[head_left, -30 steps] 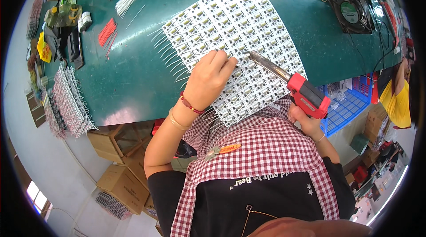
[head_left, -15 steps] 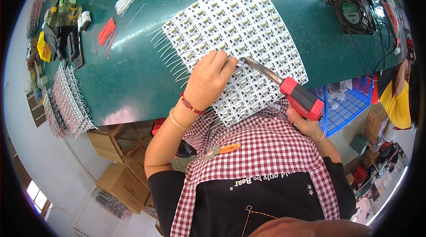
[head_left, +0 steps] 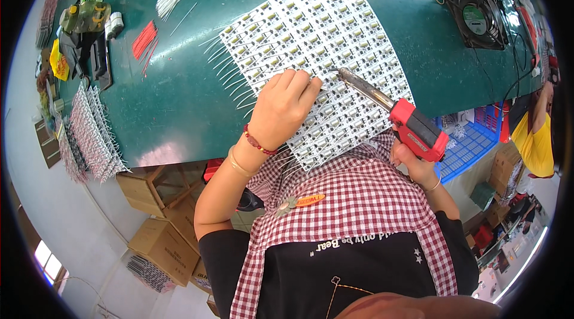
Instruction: Applying heat or solder to components on a large sheet of LED strips using a handheld tool.
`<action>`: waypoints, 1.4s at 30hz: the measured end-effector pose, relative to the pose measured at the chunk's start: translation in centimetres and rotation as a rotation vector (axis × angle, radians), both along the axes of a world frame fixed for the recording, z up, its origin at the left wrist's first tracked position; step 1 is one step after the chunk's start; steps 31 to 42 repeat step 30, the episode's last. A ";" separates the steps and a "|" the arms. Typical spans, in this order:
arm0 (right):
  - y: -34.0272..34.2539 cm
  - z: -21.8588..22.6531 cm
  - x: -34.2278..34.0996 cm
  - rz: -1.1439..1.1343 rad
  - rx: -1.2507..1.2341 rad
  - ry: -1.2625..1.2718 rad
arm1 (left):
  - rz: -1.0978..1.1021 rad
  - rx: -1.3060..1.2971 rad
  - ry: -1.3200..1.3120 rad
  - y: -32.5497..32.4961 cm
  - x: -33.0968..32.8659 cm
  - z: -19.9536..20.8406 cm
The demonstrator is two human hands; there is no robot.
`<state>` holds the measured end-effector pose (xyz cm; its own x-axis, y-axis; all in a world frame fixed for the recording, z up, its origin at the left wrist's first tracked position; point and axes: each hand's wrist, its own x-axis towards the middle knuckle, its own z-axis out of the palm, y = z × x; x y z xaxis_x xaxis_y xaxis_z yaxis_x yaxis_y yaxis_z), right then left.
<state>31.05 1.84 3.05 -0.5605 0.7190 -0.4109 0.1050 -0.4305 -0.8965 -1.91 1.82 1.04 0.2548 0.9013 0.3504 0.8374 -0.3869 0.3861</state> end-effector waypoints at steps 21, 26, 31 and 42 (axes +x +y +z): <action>0.7 0.1 -0.9 -0.043 0.060 -0.145 | 0.064 0.008 -0.002 -0.5 0.4 -0.5; 1.6 0.0 -1.5 0.093 0.348 -0.143 | 0.067 -0.003 0.011 -0.6 0.5 -0.6; 1.5 -0.1 -1.6 0.100 0.358 -0.157 | 0.069 -0.002 0.027 -0.6 0.7 -0.3; 1.5 -0.1 -1.6 0.100 0.358 -0.157 | 0.069 -0.002 0.027 -0.6 0.7 -0.3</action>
